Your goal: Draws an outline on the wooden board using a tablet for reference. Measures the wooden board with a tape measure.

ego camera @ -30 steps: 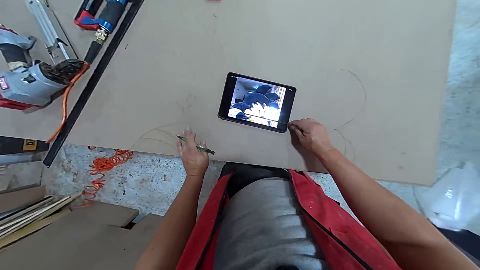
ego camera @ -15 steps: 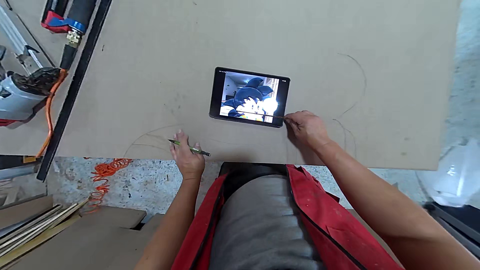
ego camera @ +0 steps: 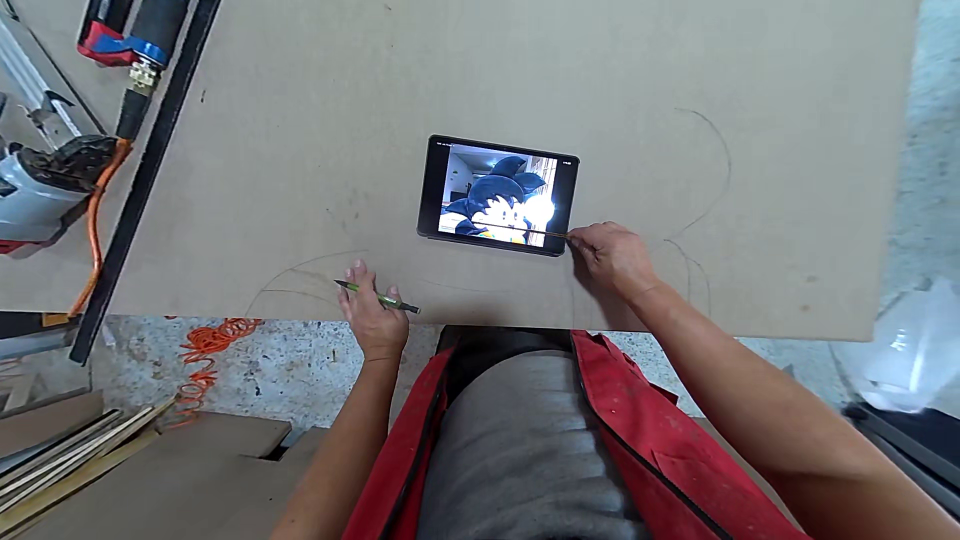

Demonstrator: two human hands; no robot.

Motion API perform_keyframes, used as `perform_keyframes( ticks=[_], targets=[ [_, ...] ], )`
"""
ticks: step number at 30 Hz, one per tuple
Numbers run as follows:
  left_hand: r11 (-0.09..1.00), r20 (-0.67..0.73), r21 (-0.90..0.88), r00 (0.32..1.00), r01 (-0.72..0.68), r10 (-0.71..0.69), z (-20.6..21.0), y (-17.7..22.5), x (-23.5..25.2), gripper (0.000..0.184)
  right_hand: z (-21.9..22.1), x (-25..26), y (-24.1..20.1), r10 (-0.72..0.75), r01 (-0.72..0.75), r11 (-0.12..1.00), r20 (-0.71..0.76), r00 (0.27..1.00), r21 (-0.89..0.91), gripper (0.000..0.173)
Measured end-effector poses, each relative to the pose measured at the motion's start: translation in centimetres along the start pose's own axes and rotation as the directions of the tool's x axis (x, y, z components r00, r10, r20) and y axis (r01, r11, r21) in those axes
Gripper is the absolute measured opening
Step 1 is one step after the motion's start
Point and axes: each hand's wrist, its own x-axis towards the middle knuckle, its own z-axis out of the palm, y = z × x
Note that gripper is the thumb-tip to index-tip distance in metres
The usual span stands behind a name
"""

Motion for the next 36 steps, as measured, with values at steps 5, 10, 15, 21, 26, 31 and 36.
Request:
perform_keyframes(
  ticks=[5, 10, 15, 21, 26, 31, 36],
  targets=[
    [1.0, -0.015, -0.003, 1.0, -0.012, 0.012, -0.1, 0.1, 0.1, 0.05, -0.2, 0.1, -0.2, 0.016, -0.016, 1.0, 0.015, 1.0, 0.006, 0.028],
    [1.0, 0.004, -0.005, 1.0, 0.009, -0.009, -0.4, 0.7, 0.2, 0.051, -0.5, 1.3, 0.4, 0.033, -0.034, 0.999, 0.024, 0.999, 0.015, 0.028],
    [1.0, 0.035, 0.014, 0.999, 0.018, -0.019, -0.6, 0.6, 0.4, 0.054, -1.2, 3.5, 1.6, 0.057, -0.058, 0.998, 0.046, 0.997, 0.025, 0.028],
    [1.0, 0.03, 0.016, 1.0, 0.008, -0.008, -0.7, 0.5, 0.4, 0.051, -2.0, 4.2, 1.5, 0.081, -0.085, 0.995, 0.091, 0.993, 0.047, 0.029],
    [1.0, 0.013, 0.007, 1.0, 0.004, -0.004, -0.6, 0.7, 0.5, 0.051, -1.8, 4.1, 1.6, 0.074, -0.078, 0.996, 0.082, 0.994, 0.046, 0.029],
    [1.0, 0.007, 0.015, 1.0, 0.004, -0.004, -0.6, 0.8, 0.4, 0.052, -1.7, 4.1, 1.8, 0.071, -0.075, 0.996, 0.079, 0.994, 0.049, 0.028],
    [1.0, 0.002, 0.025, 1.0, 0.015, -0.015, -0.6, 0.9, 0.3, 0.051, -1.7, 4.0, 1.8, 0.074, -0.078, 0.996, 0.089, 0.993, 0.046, 0.029]
  ],
)
